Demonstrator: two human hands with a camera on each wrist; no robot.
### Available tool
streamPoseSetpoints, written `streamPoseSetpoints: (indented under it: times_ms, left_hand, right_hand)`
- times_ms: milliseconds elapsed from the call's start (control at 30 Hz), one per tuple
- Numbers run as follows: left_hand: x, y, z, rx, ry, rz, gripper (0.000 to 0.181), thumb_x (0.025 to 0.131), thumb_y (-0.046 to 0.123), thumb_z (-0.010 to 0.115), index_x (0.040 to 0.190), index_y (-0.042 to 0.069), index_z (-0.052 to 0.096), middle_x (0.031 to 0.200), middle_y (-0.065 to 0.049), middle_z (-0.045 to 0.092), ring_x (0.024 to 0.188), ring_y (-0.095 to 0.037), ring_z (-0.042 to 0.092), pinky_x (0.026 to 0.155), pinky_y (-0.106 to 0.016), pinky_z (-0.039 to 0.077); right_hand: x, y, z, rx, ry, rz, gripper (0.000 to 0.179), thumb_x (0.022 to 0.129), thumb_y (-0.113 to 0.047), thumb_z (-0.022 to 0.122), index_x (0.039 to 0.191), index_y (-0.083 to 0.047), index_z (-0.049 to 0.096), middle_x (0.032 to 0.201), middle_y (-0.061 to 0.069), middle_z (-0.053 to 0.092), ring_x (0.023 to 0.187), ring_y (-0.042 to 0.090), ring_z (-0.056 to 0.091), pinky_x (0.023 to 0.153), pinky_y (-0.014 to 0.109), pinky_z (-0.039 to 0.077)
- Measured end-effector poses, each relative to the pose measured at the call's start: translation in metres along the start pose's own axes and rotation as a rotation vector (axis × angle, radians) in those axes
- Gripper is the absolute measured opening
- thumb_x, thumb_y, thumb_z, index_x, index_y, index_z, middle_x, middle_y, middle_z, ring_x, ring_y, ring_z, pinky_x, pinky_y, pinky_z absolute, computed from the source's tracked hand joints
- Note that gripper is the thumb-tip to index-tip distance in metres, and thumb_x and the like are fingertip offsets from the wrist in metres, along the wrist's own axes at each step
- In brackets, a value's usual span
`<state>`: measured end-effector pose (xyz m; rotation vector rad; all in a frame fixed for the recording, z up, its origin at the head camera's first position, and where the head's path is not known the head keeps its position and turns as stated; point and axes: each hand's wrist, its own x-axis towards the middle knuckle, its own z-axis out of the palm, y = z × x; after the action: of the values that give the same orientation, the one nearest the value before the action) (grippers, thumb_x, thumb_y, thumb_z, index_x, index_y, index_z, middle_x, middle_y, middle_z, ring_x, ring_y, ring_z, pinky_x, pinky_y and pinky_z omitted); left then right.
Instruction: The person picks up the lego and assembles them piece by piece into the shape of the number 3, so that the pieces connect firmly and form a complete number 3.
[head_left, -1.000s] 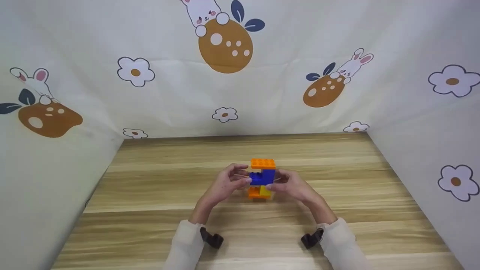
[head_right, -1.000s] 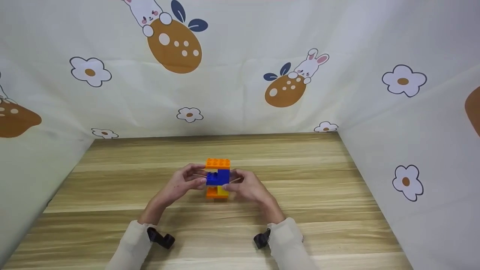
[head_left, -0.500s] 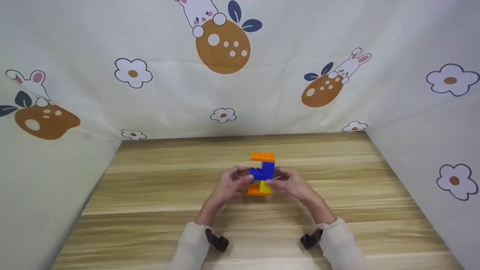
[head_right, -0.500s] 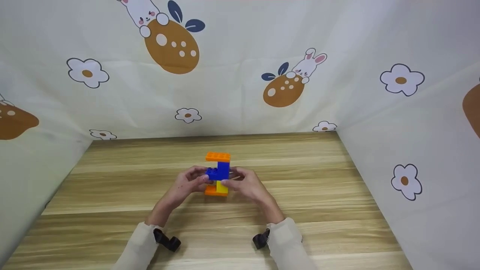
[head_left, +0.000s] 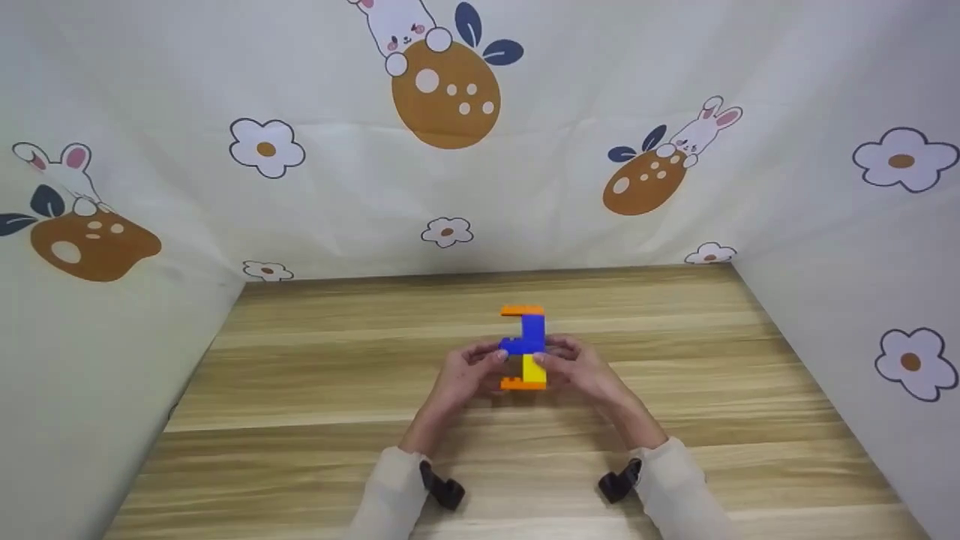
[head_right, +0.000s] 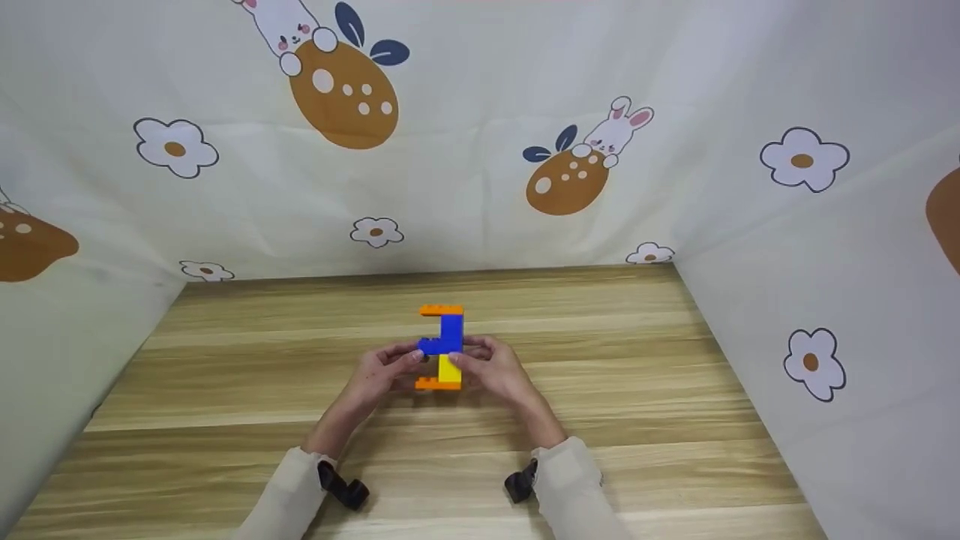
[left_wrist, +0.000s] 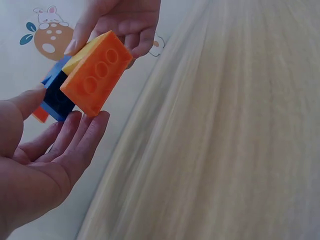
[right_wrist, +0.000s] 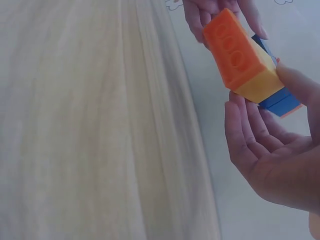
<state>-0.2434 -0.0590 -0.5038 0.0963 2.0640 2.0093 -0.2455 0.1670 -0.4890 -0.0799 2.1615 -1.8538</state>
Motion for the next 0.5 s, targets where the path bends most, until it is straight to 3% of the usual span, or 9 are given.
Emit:
streamPoseSetpoints:
  times_ms: [200,400,500]
  left_hand:
    - [0.0008,-0.0031,0.0030,0.013,-0.001,0.017,0.054,0.095,0.029,0.069,0.142,0.005,0.054,0.134,-0.020,0.063,0.111,-0.026,0.069,0.089,-0.039,0.059]
    - [0.0016,-0.0050,0.0027,0.042,-0.103,0.021,0.067,0.091,0.016,0.074,0.151,0.012,0.044,0.148,-0.019,0.049,0.113,-0.024,0.068,0.092,-0.037,0.058]
    - [0.0013,-0.0063,0.0019,0.076,-0.116,0.006,0.072,0.090,0.013,0.075,0.153,0.014,0.041,0.151,-0.018,0.047,0.117,-0.024,0.066,0.092,-0.034,0.058]
  right_hand:
    - [0.0032,0.0041,0.0005,0.019,0.027,0.030,0.062,0.094,-0.022,0.071,0.145,0.002,0.045,0.132,0.024,0.062,0.099,0.019,0.067,0.088,0.041,0.058]
    - [0.0041,0.0084,-0.0021,0.059,-0.009,0.019,0.067,0.095,-0.015,0.068,0.151,0.002,0.037,0.142,0.030,0.053,0.103,0.022,0.069,0.091,0.040,0.058]
    - [0.0043,0.0104,-0.0028,0.066,-0.022,0.019,0.069,0.094,-0.013,0.068,0.153,0.000,0.035,0.144,0.031,0.051,0.105,0.024,0.069,0.092,0.040,0.058]
